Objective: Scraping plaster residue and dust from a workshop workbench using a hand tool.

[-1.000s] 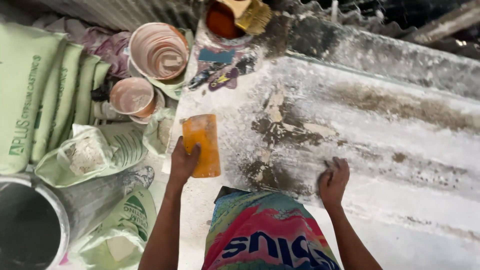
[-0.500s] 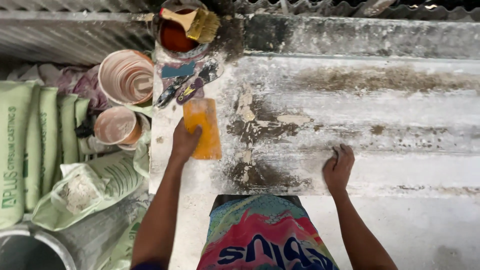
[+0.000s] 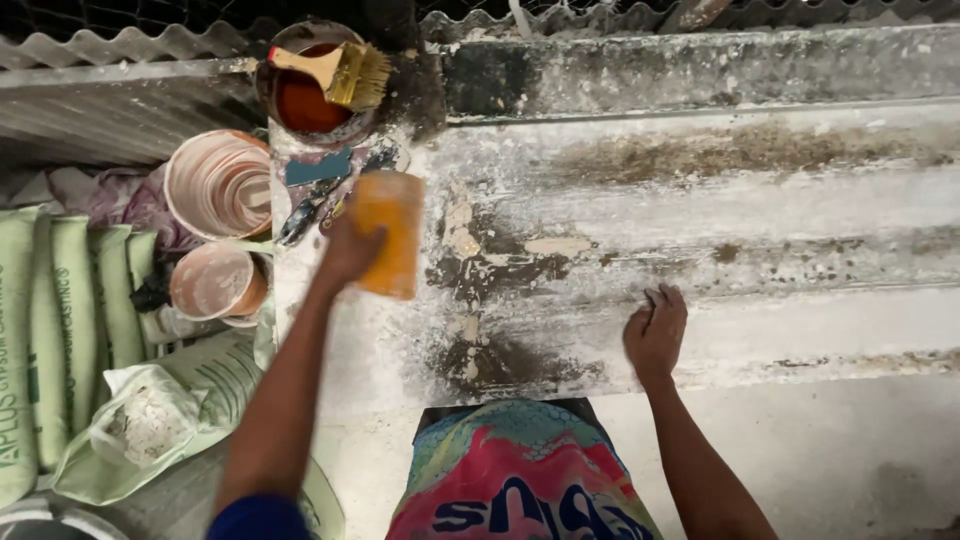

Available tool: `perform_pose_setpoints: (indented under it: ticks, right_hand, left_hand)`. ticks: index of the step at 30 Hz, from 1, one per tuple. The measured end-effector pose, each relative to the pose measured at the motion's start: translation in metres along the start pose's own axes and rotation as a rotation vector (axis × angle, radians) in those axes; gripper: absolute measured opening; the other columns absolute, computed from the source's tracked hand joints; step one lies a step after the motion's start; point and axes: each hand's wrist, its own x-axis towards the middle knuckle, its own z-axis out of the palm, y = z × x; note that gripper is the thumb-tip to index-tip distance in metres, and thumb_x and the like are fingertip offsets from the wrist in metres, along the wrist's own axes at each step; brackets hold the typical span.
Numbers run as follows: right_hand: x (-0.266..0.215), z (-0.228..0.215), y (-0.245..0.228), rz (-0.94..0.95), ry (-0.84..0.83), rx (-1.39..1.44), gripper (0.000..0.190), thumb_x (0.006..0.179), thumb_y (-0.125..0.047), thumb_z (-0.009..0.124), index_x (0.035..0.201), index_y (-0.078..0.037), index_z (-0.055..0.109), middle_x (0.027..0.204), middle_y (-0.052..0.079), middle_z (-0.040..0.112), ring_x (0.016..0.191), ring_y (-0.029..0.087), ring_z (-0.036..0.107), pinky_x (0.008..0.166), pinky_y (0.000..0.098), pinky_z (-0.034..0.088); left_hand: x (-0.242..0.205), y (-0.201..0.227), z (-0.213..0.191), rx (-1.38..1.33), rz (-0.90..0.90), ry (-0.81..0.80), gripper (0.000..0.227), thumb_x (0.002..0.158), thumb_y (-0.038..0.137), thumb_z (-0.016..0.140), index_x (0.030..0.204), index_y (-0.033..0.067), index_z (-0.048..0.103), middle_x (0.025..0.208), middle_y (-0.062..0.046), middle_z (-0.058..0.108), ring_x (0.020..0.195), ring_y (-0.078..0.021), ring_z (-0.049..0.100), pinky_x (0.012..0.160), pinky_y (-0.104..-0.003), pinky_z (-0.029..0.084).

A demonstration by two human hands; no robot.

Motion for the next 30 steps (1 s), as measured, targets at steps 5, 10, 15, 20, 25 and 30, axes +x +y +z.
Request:
perform_pose_setpoints:
  ticks: [5,10,15,20,25,30]
  right_hand:
    - [0.007,-0.006,-0.008,0.035,-0.023,-0.008,0.029,0.094,-0.011,0.053,0.119,-0.007,0.066,0.132,0.015,0.057,0.13,0.042,0.056,0.111,0.0534,0.046]
    - [0.003,-0.003,-0.006,0.055,-0.03,-0.035,0.029,0.094,-0.015,0.055,0.121,-0.01,0.065,0.134,0.013,0.058,0.132,0.039,0.056,0.113,0.0508,0.045]
    - [0.008,-0.007,-0.014,0.05,-0.029,-0.077,0.029,0.094,-0.02,0.056,0.12,-0.01,0.065,0.132,0.012,0.058,0.131,0.038,0.056,0.112,0.0511,0.045]
    - [0.005,-0.006,-0.012,0.008,-0.003,-0.097,0.029,0.095,-0.018,0.054,0.121,-0.01,0.066,0.132,0.013,0.058,0.129,0.039,0.058,0.11,0.0513,0.046]
    - [0.01,-0.009,-0.018,0.052,-0.013,-0.107,0.026,0.097,-0.02,0.055,0.119,-0.012,0.067,0.131,0.01,0.06,0.128,0.036,0.059,0.109,0.0493,0.047]
    - [0.014,-0.009,-0.022,0.032,-0.015,-0.11,0.028,0.097,-0.024,0.054,0.118,-0.009,0.066,0.129,0.013,0.06,0.127,0.038,0.06,0.109,0.0505,0.046]
  left_hand:
    - [0.031,0.004,0.041,0.05,-0.007,-0.017,0.043,0.092,0.02,0.071,0.129,0.0051,0.054,0.112,-0.025,0.068,0.111,-0.0458,0.066,0.091,-0.057,0.053]
    - [0.009,0.027,-0.013,0.175,-0.034,-0.047,0.046,0.091,0.019,0.069,0.132,0.0053,0.054,0.115,-0.025,0.068,0.113,-0.0468,0.065,0.094,-0.058,0.052]
    - [0.025,0.043,0.019,0.114,-0.052,-0.081,0.047,0.089,0.024,0.074,0.13,0.0053,0.059,0.115,-0.028,0.068,0.112,-0.0476,0.066,0.091,-0.058,0.053]
    - [0.05,0.048,0.102,0.129,0.034,-0.276,0.068,0.089,0.026,0.074,0.149,0.004,0.048,0.134,-0.029,0.063,0.126,-0.0477,0.06,0.106,-0.058,0.051]
    - [0.045,0.063,0.05,0.13,0.009,-0.267,0.06,0.091,0.025,0.069,0.146,0.0037,0.053,0.128,-0.028,0.067,0.121,-0.0466,0.063,0.101,-0.058,0.052]
    - [0.04,0.035,0.041,0.094,-0.07,-0.189,0.06,0.091,0.024,0.069,0.143,-0.0011,0.053,0.125,-0.032,0.065,0.12,-0.0482,0.062,0.1,-0.058,0.051]
